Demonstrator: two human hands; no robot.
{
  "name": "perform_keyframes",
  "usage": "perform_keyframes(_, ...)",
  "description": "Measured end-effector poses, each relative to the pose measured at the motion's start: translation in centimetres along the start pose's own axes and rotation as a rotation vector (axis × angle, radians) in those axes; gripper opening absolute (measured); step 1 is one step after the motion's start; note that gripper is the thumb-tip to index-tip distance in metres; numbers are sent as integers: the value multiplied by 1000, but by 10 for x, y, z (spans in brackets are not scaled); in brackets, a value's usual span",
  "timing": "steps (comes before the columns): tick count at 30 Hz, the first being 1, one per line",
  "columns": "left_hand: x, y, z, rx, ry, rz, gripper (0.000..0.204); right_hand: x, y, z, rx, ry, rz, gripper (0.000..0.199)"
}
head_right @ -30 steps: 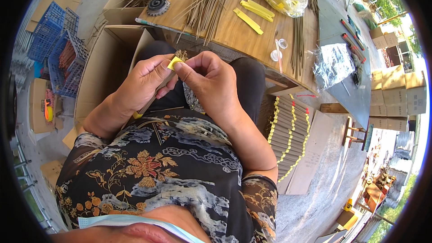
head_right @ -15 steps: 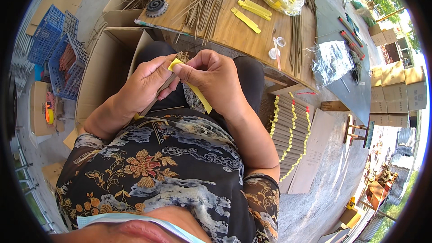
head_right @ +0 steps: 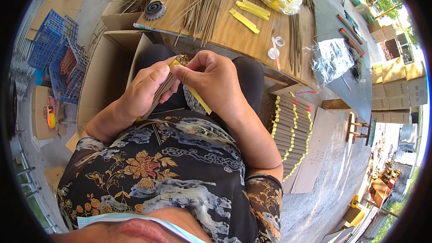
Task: The person gathers thin wooden sticks from a cardboard box, aligns them into a bundle, and wraps the ends with yellow paper strips. They use a small plastic stick to apply adhesive to the paper and press it around the bundle to secure it.
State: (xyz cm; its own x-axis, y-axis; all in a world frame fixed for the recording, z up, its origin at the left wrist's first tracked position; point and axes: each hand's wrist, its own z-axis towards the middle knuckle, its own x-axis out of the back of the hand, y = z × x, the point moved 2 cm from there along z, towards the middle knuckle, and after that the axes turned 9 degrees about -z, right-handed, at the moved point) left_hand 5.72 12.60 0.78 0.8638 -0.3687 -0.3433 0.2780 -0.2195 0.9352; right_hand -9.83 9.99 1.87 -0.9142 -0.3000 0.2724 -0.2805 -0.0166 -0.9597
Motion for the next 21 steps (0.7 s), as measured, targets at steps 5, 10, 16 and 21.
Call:
perform_keyframes(5,-2,0,2,46,42,-4,36,2,0,-3,3,12,-47,26)
perform_keyframes(10,-6,3,2,51,45,-58,32,5,-2,-7,24,43,-134,27)
perform_keyframes(16,-8,4,4,93,64,-40,33,7,-1,-6,56,27,-170,23)
perform_keyframes(21,-8,3,5,118,58,-78,33,9,2,-4,59,29,-152,25)
